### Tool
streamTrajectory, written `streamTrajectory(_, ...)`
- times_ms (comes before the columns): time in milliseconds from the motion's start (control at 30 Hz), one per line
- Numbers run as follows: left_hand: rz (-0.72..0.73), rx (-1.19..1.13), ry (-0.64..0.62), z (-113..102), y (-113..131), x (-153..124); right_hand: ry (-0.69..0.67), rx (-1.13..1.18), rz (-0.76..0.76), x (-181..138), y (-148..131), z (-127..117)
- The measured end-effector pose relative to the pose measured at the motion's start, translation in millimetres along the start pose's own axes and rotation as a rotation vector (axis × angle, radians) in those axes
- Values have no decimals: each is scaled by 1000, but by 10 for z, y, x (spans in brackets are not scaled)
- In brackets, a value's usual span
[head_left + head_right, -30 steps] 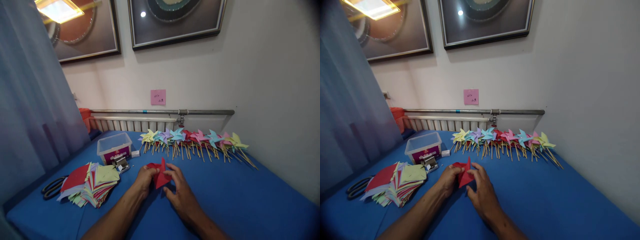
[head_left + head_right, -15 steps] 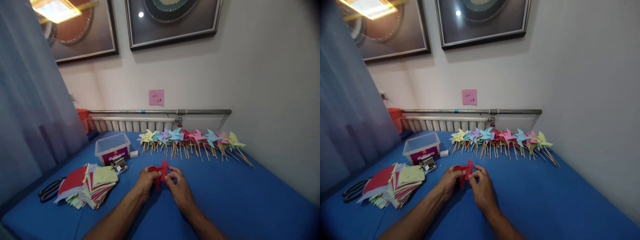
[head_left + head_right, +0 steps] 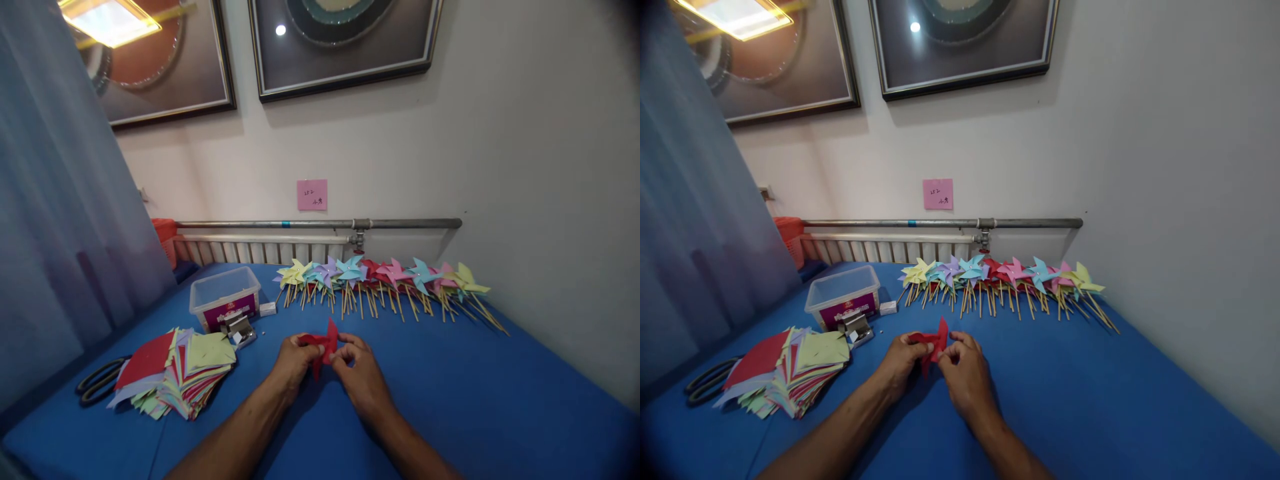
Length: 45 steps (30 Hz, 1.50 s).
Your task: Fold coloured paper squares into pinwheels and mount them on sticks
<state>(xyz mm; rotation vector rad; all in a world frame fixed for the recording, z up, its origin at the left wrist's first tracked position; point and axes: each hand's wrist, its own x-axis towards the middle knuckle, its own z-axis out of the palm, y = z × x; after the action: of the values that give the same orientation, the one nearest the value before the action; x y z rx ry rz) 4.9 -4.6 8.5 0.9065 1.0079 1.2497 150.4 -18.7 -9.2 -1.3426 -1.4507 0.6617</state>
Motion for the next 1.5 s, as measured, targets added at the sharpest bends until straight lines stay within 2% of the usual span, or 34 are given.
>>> streamTrajectory(267,23,29,20,-8,-38,7,49,-4,40,20,63,59)
streamTrajectory(767,10,38,6,-19,-28,21,-82,24,-7,2,48,47)
streamTrajectory(867,3,25,11,-21,-21,24,-51,88,8,9,29,34)
streamTrajectory(1000,-10,-6,-37,-21,-13,18,12,342,160,89,45,10)
streamTrajectory(1100,-3,0,-102,-19,-19,10,-135,544,266,168,113,13)
streamTrajectory(1200,-4,62,-135,-22,-35,9,-278,576,278,197,151,20)
streamTrajectory(1333,-18,124,-136,-30,-17,-1,-279,550,261,166,105,8)
streamTrajectory(1500,-36,143,-196,-43,71,-29,-237,503,258,136,65,-1)
